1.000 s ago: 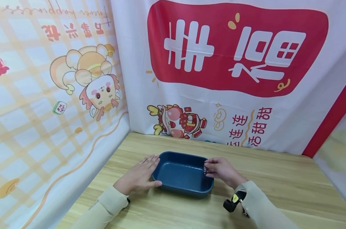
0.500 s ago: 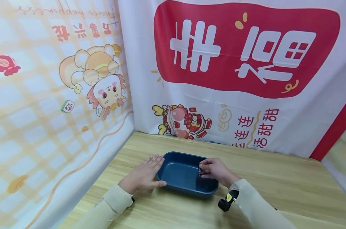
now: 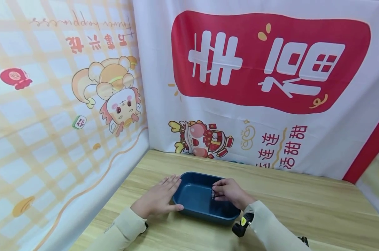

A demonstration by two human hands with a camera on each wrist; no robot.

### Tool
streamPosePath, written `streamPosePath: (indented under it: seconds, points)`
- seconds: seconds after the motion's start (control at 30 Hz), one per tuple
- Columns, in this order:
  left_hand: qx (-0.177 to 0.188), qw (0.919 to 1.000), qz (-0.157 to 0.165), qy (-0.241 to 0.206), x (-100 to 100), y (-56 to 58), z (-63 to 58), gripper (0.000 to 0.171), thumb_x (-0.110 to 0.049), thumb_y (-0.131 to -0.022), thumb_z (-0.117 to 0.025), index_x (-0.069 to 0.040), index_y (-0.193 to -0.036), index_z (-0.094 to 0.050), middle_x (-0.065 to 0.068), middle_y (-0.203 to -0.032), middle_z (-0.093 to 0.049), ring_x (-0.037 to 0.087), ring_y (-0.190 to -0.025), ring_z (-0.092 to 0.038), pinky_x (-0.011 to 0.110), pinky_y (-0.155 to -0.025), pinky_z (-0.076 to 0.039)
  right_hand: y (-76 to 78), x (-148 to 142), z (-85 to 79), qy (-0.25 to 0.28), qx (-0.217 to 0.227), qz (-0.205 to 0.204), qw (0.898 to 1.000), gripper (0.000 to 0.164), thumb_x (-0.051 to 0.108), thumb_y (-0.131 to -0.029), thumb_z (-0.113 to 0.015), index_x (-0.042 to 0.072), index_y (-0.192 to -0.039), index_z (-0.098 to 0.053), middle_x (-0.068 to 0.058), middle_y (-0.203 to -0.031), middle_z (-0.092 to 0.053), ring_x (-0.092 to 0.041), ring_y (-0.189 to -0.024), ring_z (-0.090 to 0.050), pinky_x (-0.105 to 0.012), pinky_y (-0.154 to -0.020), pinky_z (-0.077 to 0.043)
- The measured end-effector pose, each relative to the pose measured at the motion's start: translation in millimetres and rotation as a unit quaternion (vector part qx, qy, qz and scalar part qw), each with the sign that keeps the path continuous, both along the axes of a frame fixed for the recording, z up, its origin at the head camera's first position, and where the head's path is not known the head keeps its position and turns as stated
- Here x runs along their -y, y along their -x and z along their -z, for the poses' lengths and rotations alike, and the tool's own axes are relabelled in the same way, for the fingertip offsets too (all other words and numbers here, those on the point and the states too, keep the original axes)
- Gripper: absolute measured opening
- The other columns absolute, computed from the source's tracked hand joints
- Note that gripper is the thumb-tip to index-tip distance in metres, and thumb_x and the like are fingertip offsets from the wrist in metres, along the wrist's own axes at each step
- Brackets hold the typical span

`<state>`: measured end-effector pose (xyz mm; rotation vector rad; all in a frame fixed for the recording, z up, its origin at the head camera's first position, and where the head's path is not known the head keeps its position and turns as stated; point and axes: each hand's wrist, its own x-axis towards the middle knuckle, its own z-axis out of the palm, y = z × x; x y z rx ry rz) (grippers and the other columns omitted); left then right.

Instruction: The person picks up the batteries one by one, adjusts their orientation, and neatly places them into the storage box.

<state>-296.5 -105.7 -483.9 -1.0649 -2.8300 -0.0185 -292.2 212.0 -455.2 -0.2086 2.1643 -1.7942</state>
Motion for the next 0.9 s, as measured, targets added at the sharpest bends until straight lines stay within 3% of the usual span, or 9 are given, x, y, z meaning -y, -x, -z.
streamPosePath:
  seconds: [0.17,0.53,0.9]
  points:
    - [0.003,1.0,-0.001,-0.007,1,-0.4,0.1,0.102,-0.081,-0.086,-0.031,-0.006,-0.155,-0.024,0.009,-0.16,-0.018,0.026,-0.147,-0.011,0.043,-0.117,-0.014,1.8,9,2.8,0.003,0.006,0.002,1.0,0.032,0.009,-0.098,-0.058,-0.015,-0.121,-0.057,-0.017,-0.099,-0.065,-0.025,-0.087,-0.063,-0.041,-0.081,-0.057]
    - [0.01,0.9999,-0.006,0.005,0,-0.7,1.9,0.106,-0.085,-0.083,-0.021,-0.008,-0.156,-0.02,0.007,-0.161,-0.014,0.024,-0.147,-0.008,0.041,-0.117,-0.012,9.7,27,7.5,0.003,0.015,-0.007,1.0,0.029,0.007,-0.099,-0.056,-0.014,-0.119,-0.058,-0.018,-0.1,-0.065,-0.024,-0.086,-0.064,-0.041,-0.08,-0.058]
    - [0.004,1.0,0.0,0.001,1,-0.6,2.7,0.101,-0.079,-0.087,-0.033,-0.006,-0.155,-0.02,0.01,-0.161,-0.014,0.025,-0.147,-0.008,0.042,-0.117,-0.011,13.8,39,10.5,-0.005,0.018,-0.012,1.0,0.03,0.007,-0.099,-0.056,-0.014,-0.121,-0.057,-0.017,-0.096,-0.064,-0.025,-0.084,-0.064,-0.041,-0.078,-0.058]
